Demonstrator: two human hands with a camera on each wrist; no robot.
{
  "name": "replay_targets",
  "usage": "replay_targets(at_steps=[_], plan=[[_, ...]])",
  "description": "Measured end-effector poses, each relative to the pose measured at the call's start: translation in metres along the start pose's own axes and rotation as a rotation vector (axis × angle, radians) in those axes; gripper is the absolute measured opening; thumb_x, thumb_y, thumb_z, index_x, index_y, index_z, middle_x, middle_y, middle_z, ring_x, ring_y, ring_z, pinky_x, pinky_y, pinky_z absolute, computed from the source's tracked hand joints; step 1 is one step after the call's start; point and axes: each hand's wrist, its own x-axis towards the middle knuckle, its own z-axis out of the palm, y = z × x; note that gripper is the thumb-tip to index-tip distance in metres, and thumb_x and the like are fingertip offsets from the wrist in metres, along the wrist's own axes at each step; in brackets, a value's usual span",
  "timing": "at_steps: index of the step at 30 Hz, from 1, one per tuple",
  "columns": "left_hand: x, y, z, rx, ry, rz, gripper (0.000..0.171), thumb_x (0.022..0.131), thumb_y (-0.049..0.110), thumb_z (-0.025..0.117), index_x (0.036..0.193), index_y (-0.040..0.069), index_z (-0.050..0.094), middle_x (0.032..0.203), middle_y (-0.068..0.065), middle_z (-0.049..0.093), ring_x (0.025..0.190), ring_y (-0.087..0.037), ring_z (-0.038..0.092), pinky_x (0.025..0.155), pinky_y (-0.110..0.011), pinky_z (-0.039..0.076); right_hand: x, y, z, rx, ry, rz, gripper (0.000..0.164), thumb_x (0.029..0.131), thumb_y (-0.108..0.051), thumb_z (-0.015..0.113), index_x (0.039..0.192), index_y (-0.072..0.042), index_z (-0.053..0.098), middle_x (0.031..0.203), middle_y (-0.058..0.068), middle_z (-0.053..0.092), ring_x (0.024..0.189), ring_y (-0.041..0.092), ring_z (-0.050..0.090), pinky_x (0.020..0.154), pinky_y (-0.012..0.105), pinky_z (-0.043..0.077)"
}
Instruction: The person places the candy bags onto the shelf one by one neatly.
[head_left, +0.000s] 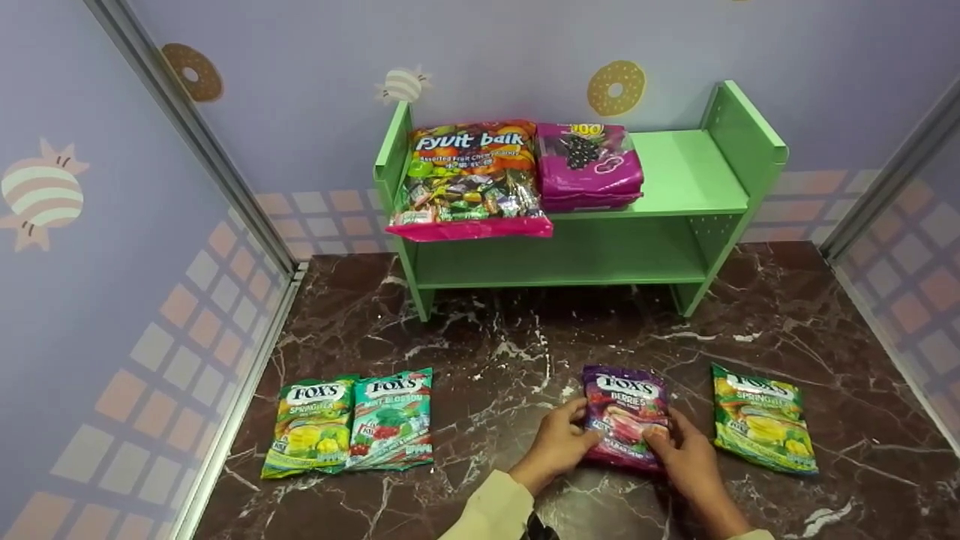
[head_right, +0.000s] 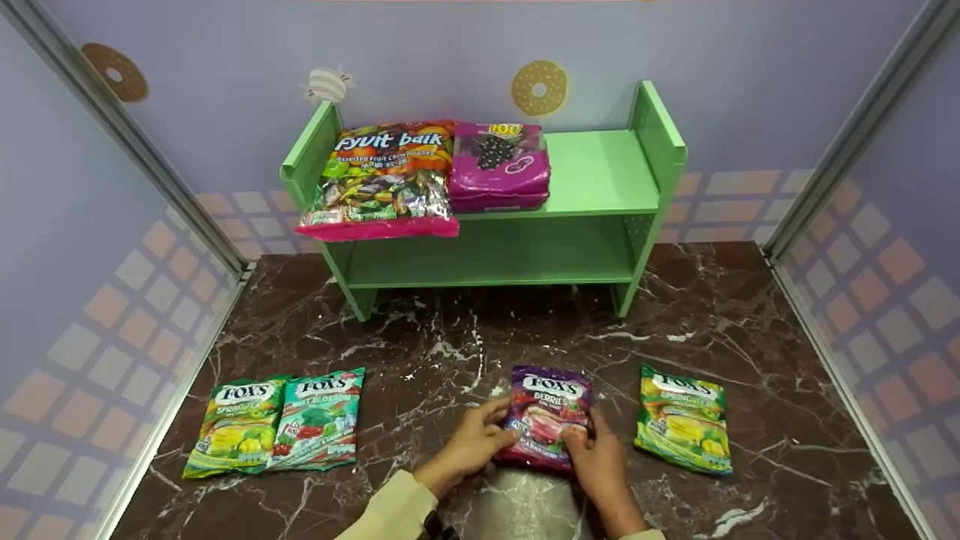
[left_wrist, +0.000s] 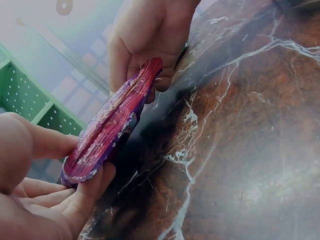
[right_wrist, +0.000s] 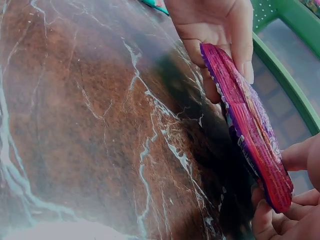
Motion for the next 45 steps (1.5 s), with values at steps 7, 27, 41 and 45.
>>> replay_targets(at_steps=[7, 27, 41, 45], plan=[[-0.002, 0.009, -0.001, 0.059, 0.004, 0.069, 0.060, 0.081, 0.007, 0.073, 0.137, 0.003, 0.051, 0.126, -0.021, 0.062, 0.077, -0.006, 0.059, 0.063, -0.017, 0.051, -0.003, -0.004, -0.002, 0.066, -0.026, 0.003, 0.087, 0.089, -0.040, 0.068, 0.153, -0.002, 0.023, 0.140, 0.029, 0.048, 0.119, 0.032, 0.057, 0.086, 0.024, 0.050], [-0.007, 0.038, -0.007, -0.142, -0.028, 0.158, 0.066, 0.083, 0.011, 0.074, 0.143, 0.010, 0.047, 0.138, -0.022, 0.054, 0.087, -0.006, 0.064, 0.078, -0.017, 0.054, -0.014, -0.022, -0.010, 0.721, 0.054, -0.020, 0.073, 0.093, -0.012, 0.064, 0.155, -0.023, 0.026, 0.159, 0.005, 0.029, 0.111, -0.011, 0.052, 0.084, 0.013, 0.052], [-0.009, 0.051, -0.018, -0.259, -0.101, 0.268, 0.053, 0.098, 0.019, 0.056, 0.146, 0.004, 0.040, 0.142, -0.020, 0.052, 0.106, -0.026, 0.066, 0.085, -0.024, 0.056, -0.016, -0.041, -0.025, 1.025, 0.088, -0.193, 0.070, 0.094, 0.008, 0.053, 0.155, -0.010, 0.023, 0.142, -0.010, 0.045, 0.118, 0.001, 0.055, 0.091, 0.017, 0.052], [-0.011, 0.049, -0.021, -0.295, -0.114, 0.250, 0.051, 0.100, 0.018, 0.052, 0.147, 0.002, 0.039, 0.141, -0.022, 0.052, 0.090, -0.025, 0.069, 0.075, -0.038, 0.060, -0.014, -0.047, -0.034, 1.042, 0.091, -0.213, 0.068, 0.095, 0.006, 0.052, 0.154, -0.011, 0.024, 0.139, -0.006, 0.047, 0.114, 0.004, 0.056, 0.088, 0.018, 0.053]])
